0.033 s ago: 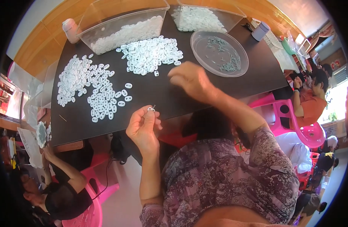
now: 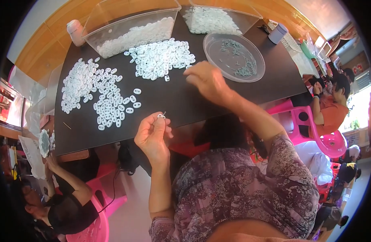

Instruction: Manually assembling small blue plastic pins into white plastic holders on a workbench.

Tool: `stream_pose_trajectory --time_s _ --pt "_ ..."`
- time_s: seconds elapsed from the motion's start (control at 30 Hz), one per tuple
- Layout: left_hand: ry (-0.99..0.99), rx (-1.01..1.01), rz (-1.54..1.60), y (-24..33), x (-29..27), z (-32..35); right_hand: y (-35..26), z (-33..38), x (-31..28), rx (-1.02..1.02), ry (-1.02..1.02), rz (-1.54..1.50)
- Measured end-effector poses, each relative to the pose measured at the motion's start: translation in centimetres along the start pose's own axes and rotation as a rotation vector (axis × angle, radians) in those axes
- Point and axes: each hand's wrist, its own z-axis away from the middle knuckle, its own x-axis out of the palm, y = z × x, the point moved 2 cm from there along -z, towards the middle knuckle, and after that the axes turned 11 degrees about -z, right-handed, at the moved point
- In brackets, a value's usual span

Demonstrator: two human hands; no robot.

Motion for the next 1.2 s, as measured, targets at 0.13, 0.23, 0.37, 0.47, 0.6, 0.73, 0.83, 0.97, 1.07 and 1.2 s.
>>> stream_pose_trajectory --time_s 0.13,0.23,0.37,0.47,0.6,0.73,0.83,0.97,1.07,1.2 --pt "-0.012 -0.014 0.006 0.0 0.0 -0.2 4.7 0.0 0.7 0.014 0.022 0.361" --pt "-0.013 -0.021 0.013 0.0 0.0 -0.1 5.5 -0.2 1.5 -0.033 0.017 0.434" --pt "-0.02 -0.035 0.032 -0.2 -0.3 -0.3 4.6 -0.5 2.0 -0.042 0.031 0.386" --pt "-0.018 -0.048 0.034 -0.1 -0.2 -0.5 4.1 -0.7 1.8 0.002 -0.025 0.377" --pt "-0.043 -0.058 0.05 -0.2 -0.4 -0.7 3.7 -0.9 1.4 0.1 -0.074 0.261" --pt "-0.064 -0.097 0.093 0.0 -0.5 -0.7 3.4 -1.0 1.1 0.164 -0.103 0.095" --pt "-0.055 -0.114 0.108 0.1 -0.6 -0.8 3.1 -1.1 1.1 0.182 -0.104 0.038" --pt "-0.045 -0.119 0.11 0.0 -0.6 -0.8 3.2 -1.0 1.2 0.174 -0.108 0.04" --pt "-0.049 -0.116 0.099 0.1 -0.5 -0.7 3.3 -0.9 1.3 0.154 -0.107 -0.013" --pt "-0.025 -0.111 0.087 0.1 -0.3 -0.6 1.1 -0.4 1.3 0.278 -0.111 -0.221"
